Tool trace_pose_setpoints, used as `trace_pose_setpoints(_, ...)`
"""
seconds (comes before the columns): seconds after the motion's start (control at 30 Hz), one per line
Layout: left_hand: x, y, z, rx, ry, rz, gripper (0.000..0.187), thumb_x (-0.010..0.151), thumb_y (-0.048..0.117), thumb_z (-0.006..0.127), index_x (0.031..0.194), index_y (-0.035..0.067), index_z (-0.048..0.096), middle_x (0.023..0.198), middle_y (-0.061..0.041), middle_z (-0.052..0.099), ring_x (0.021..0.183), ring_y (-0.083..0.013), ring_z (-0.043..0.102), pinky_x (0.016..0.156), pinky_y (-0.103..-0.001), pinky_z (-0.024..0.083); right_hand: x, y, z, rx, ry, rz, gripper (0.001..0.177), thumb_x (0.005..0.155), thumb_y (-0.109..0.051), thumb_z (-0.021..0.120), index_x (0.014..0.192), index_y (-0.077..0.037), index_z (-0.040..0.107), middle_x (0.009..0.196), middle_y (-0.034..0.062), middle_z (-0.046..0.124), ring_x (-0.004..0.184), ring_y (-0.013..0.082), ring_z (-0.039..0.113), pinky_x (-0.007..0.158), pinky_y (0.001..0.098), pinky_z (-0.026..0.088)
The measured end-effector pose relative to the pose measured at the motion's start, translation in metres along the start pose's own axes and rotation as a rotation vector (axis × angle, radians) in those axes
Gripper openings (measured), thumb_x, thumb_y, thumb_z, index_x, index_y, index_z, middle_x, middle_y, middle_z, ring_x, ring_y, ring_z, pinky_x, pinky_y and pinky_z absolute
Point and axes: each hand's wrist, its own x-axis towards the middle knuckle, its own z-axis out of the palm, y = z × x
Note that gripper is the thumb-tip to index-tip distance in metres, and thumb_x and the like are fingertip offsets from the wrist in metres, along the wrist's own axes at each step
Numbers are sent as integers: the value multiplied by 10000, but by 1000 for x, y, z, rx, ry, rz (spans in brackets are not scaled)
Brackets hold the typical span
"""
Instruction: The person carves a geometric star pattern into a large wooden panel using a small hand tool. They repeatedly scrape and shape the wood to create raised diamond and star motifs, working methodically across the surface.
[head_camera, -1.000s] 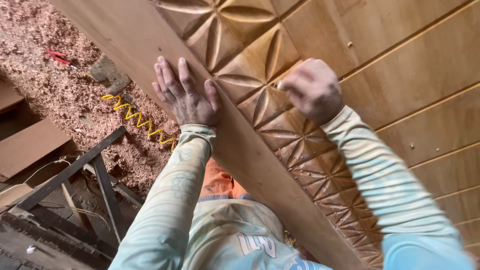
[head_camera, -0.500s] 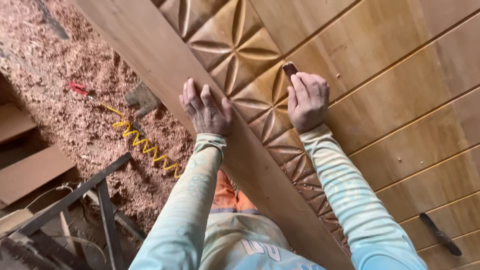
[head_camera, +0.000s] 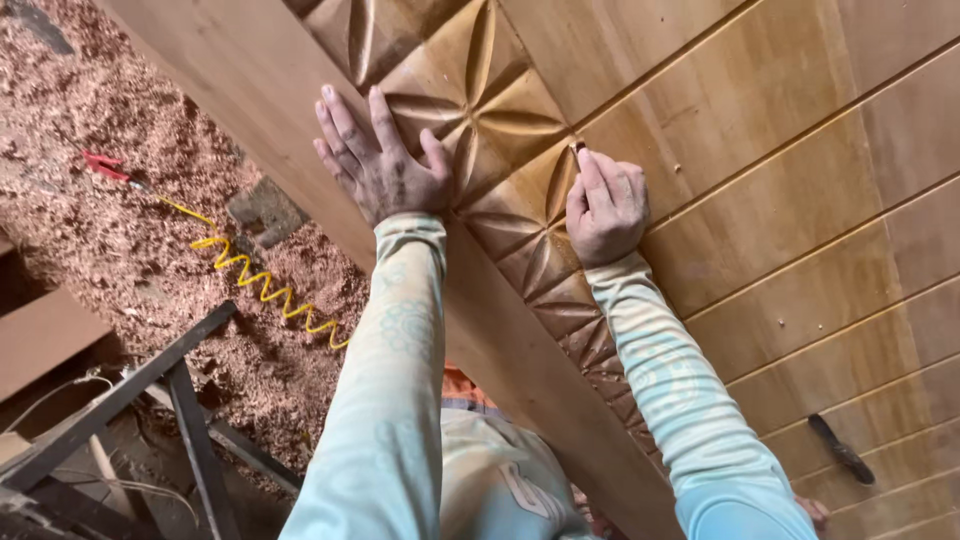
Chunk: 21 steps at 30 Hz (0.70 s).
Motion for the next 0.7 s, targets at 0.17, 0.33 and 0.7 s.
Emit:
trace_pose_setpoints(0.17, 1, 3, -3, -4, -24, -20, 759, 899, 414, 670, 1556, 112, 442, 1680, -244, 188, 1582, -397, 158, 1282, -592, 142, -4, -9, -4, 37, 16, 115, 199, 889, 25, 718, 1084, -5, 691, 1151, 161, 682, 1003, 335, 648, 917, 419, 546)
trace_pose_setpoints(0.33, 0, 3, -4, -8, -26, -26, 757, 896, 408, 670, 1557, 112, 447, 1681, -244, 197, 1582, -397, 165, 1285, -595, 142, -10, -9, -4, 246, 52, 407, 103, 1004, 6, 653, 1106, 6, 635, 1229, 156, 683, 1082, 302, 708, 934, 382, 592)
trace_pose_setpoints(0.7, 1, 3, -3, -13, -30, -28, 744, 889, 404, 667, 1541, 109, 463, 1676, -245, 199, 1578, -398, 167, 1280, -589, 137, -5, -7, 8, 106, 146, 275, 255, 928, 63, 720, 1177, 40, 671, 1091, 156, 635, 1016, 330, 649, 893, 435, 554)
